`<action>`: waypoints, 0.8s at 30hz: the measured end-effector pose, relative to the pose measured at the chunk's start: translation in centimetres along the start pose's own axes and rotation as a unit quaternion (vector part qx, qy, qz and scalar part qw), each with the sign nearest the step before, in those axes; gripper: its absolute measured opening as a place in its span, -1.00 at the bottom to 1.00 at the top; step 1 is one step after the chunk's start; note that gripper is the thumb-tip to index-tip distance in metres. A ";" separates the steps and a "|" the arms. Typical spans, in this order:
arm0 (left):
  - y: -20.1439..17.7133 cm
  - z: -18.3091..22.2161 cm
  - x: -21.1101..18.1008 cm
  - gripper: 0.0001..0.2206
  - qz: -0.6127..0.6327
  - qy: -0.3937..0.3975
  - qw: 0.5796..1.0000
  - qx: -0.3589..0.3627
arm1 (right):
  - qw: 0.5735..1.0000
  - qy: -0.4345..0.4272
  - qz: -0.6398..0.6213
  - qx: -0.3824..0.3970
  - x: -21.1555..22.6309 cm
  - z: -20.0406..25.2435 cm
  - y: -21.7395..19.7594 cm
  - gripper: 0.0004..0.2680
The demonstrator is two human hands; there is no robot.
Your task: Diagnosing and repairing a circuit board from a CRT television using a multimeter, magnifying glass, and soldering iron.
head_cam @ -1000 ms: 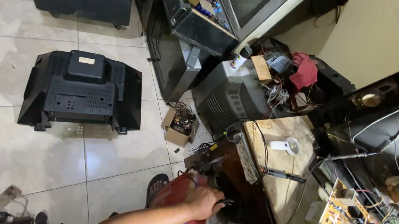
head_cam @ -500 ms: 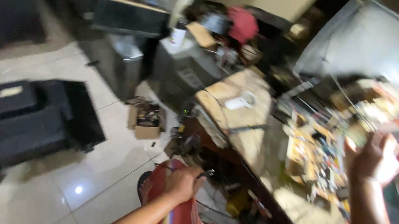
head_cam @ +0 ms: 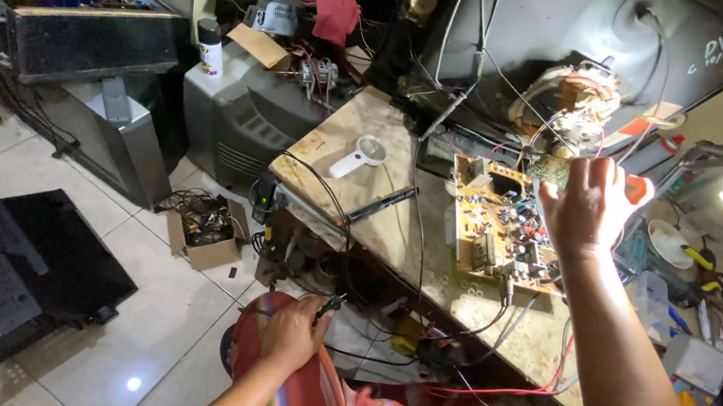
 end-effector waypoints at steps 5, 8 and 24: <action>0.5 0.0 0.5 -0.77 -0.036 -0.008 0.999 0.001 | 0.997 -0.001 -0.075 -0.027 -0.1 1.2 2.2 -0.53; 1.1 0.1 0.9 -0.76 -0.054 -0.012 0.998 0.001 | 0.998 0.018 -0.057 0.005 -0.2 0.6 1.1 -0.60; 1.0 0.0 0.6 -0.70 -0.072 -0.018 0.997 0.014 | 0.997 0.019 -0.078 -0.008 0.2 0.4 0.0 -0.61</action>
Point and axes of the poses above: each hand's wrist, its own z-axis away from the middle knuckle, its own y-axis out of the palm, x = y × z, the point moved 5 cm from there along -z, towards the middle knuckle, and after that the axes turned 8 degrees about -y, right-handed, at the moved point
